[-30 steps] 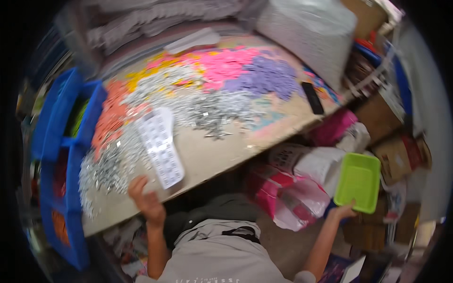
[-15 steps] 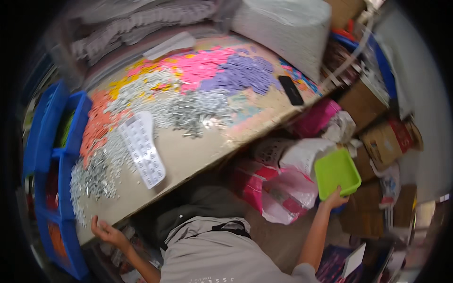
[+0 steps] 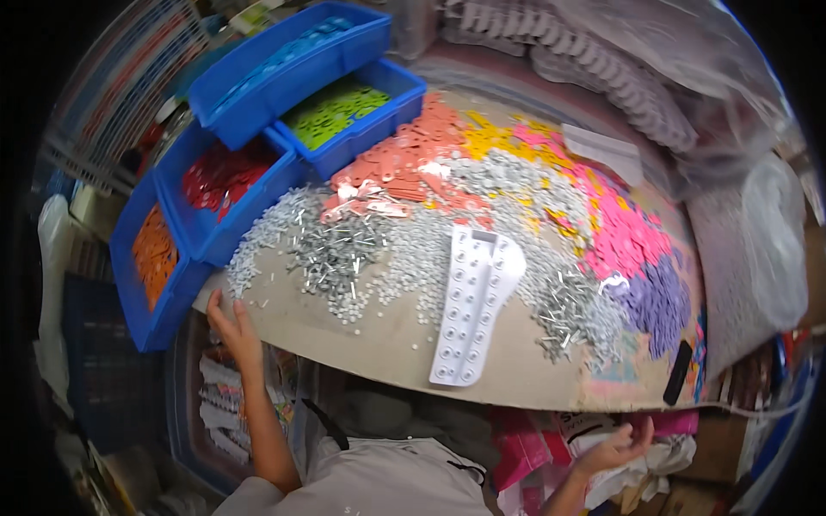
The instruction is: Assembling a color-coded toy by inserting metal fasteners and colored plastic keys into a white base frame.
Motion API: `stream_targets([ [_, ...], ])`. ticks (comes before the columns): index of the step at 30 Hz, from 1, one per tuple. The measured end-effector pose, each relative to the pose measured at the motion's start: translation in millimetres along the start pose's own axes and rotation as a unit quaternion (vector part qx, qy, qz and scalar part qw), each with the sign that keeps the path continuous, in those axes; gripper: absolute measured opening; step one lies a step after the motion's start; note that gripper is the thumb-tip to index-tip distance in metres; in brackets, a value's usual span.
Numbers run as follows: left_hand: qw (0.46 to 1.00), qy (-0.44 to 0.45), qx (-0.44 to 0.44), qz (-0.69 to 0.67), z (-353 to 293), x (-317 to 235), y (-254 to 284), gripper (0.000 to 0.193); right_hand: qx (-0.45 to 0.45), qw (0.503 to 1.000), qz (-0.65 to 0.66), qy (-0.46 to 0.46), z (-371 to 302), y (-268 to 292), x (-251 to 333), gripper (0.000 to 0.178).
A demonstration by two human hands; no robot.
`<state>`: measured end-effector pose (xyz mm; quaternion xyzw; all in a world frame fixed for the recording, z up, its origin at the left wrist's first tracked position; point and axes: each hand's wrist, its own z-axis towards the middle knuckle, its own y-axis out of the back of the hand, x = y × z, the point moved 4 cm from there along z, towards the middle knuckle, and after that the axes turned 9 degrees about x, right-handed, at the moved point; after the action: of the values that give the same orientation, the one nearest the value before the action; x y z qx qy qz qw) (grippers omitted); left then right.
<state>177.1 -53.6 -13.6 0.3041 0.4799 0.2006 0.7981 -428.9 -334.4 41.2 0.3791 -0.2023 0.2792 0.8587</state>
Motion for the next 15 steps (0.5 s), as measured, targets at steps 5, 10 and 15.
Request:
stream_targets([
  [5, 0.998, 0.035, 0.023, 0.049, 22, -14, -9, 0.058, 0.198, 0.933, 0.070, 0.291, 1, -113, 132, 0.028],
  [10, 0.990, 0.054, 0.078, 0.100, 34, -30, -19, 0.062, 0.279, 0.921, 0.106, 0.249, -14, -153, 160, 0.028],
  [15, 0.988, 0.062, 0.117, 0.074, 27, -33, -21, 0.068, 0.277, 0.935, 0.019, 0.222, -14, -150, 166, 0.026],
])
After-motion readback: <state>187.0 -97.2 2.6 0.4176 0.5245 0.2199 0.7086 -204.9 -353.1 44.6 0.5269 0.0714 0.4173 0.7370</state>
